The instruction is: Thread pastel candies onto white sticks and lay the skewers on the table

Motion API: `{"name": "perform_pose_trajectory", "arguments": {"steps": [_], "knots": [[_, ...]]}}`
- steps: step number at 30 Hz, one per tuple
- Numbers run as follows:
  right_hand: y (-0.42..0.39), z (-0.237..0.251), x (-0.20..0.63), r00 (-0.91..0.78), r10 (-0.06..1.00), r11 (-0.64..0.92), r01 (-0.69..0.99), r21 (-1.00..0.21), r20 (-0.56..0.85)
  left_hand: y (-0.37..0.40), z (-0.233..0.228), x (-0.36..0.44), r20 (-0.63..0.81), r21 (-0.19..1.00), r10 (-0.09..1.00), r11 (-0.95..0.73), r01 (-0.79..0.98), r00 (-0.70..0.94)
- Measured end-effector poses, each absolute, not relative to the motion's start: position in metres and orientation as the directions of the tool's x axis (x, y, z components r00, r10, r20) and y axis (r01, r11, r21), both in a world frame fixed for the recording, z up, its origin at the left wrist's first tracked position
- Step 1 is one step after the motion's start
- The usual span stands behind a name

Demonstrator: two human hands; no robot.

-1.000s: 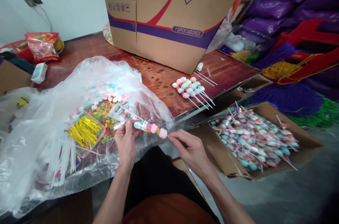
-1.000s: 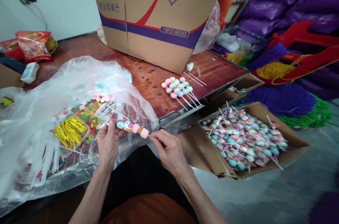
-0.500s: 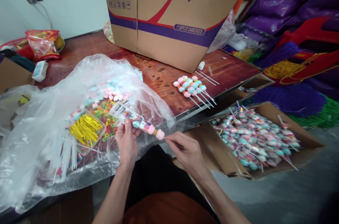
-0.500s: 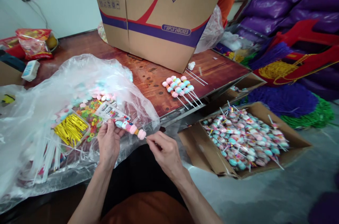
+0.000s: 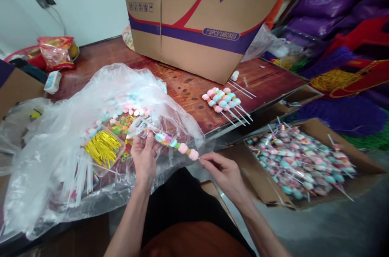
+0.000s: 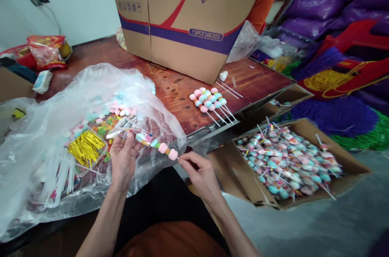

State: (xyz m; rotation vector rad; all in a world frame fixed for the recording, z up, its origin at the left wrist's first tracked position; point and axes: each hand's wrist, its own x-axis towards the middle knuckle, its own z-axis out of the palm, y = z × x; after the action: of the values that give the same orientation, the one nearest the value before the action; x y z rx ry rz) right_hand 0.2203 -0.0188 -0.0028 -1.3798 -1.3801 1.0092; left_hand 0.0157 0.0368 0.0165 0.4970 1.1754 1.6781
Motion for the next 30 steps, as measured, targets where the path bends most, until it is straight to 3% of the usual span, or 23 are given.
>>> {"name": "perform_pose_trajectory", "arguments": {"steps": [4, 8, 13, 20, 23, 26, 30], "knots": [[-0.02, -0.01, 0.222, 0.133, 0.991, -0.033, 0.159, -0.987, -0.012, 0.056, 0.019, 0.009, 0.016, 0.956, 0.837, -0.173, -0.237, -0.546], [-0.021, -0.018, 0.218, 0.19, 0.982, -0.044, 0.137, -0.99, -0.017, 0.065, 0.018, 0.003, 0.119, 0.988, 0.887, -0.148, -0.032, -0.447], [-0.024, -0.023, 0.212, 0.177, 0.984, -0.036, 0.141, -0.989, -0.01, 0.067, 0.019, -0.007, 0.171, 0.985, 0.868, -0.168, 0.047, -0.466], [-0.024, -0.025, 0.205, 0.134, 0.99, 0.022, 0.221, -0.975, 0.052, 0.069, 0.023, -0.018, 0.239, 0.96, 0.826, -0.282, -0.007, -0.511], [-0.024, -0.024, 0.204, 0.139, 0.987, 0.04, 0.236, -0.971, 0.074, 0.069, 0.015, -0.013, 0.18, 0.983, 0.898, -0.176, 0.049, -0.401], [-0.024, -0.025, 0.204, 0.146, 0.986, 0.042, 0.255, -0.966, 0.081, 0.072, 0.003, -0.004, 0.197, 0.956, 0.957, -0.139, 0.259, -0.213], [-0.026, -0.03, 0.206, 0.148, 0.984, 0.052, 0.279, -0.959, 0.097, 0.077, -0.01, 0.005, 0.269, 0.736, 0.962, -0.239, 0.634, 0.049]]}}
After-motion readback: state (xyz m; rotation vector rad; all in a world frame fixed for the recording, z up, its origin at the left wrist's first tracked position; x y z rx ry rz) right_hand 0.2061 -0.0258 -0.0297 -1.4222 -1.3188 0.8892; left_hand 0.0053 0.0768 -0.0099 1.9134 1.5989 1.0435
